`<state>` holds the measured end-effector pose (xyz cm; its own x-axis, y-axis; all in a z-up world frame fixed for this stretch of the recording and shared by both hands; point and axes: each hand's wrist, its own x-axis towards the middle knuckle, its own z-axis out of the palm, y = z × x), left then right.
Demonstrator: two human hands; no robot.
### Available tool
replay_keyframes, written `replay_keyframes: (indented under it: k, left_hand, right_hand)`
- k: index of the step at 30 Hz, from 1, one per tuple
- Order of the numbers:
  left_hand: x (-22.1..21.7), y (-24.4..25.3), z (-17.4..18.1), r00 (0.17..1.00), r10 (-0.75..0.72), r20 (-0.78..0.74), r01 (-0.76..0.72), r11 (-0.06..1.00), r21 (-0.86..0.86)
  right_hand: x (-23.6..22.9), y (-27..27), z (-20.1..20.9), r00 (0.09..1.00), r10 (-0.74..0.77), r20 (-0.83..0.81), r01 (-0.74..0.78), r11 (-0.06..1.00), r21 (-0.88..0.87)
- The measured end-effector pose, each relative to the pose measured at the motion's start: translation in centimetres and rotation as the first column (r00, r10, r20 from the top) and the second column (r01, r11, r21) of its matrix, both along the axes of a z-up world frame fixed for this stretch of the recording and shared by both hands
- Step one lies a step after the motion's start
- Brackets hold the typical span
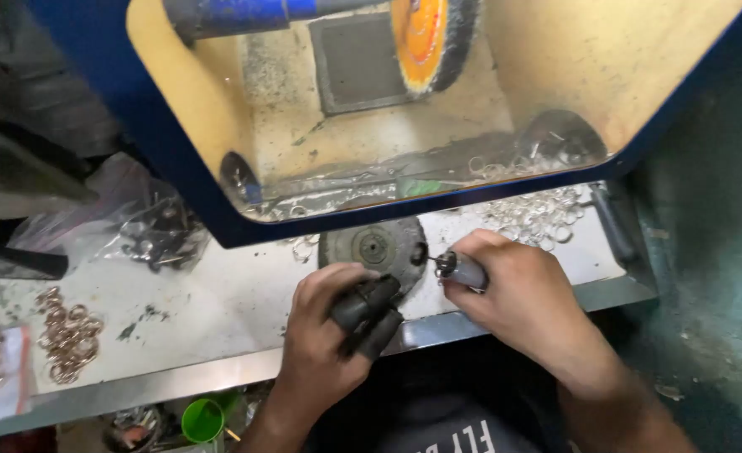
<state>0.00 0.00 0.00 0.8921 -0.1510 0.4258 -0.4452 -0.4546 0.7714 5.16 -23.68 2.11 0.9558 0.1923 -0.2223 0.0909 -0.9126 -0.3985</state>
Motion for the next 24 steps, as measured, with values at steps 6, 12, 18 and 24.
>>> replay_keyframes:
  k: [6, 12, 18, 24]
  left_hand:
    - [0.0, 0.1, -0.9, 0.992, 0.112, 0.057, -0.115, 0.993, 0.041]
    - [0.5, -0.4, -2.1, 0.999, 0.04, 0.002, -0.038, 0.941, 0.336]
    - [2.1, -1.7, -2.2, 0.999, 0.04, 0.031, -0.048, 0.934, 0.353]
    - [2.1, -1.4, -1.9, 1.0, 0.028, 0.001, -0.027, 0.953, 0.303]
  right_hand:
    - [1.4, 4.4, -0.6, 0.984, 0.169, -0.057, -0.177, 0.969, -0.175]
    - [0.6, 3.0, -1.1, 0.979, 0.106, 0.172, -0.069, 0.975, -0.212]
    - [0.8, 2.7, -1.0, 0.984, 0.054, 0.17, -0.027, 0.988, -0.155]
    - [1.0, 2.2, 2.1, 0.973, -0.206, -0.105, 0.2, 0.977, -0.071]
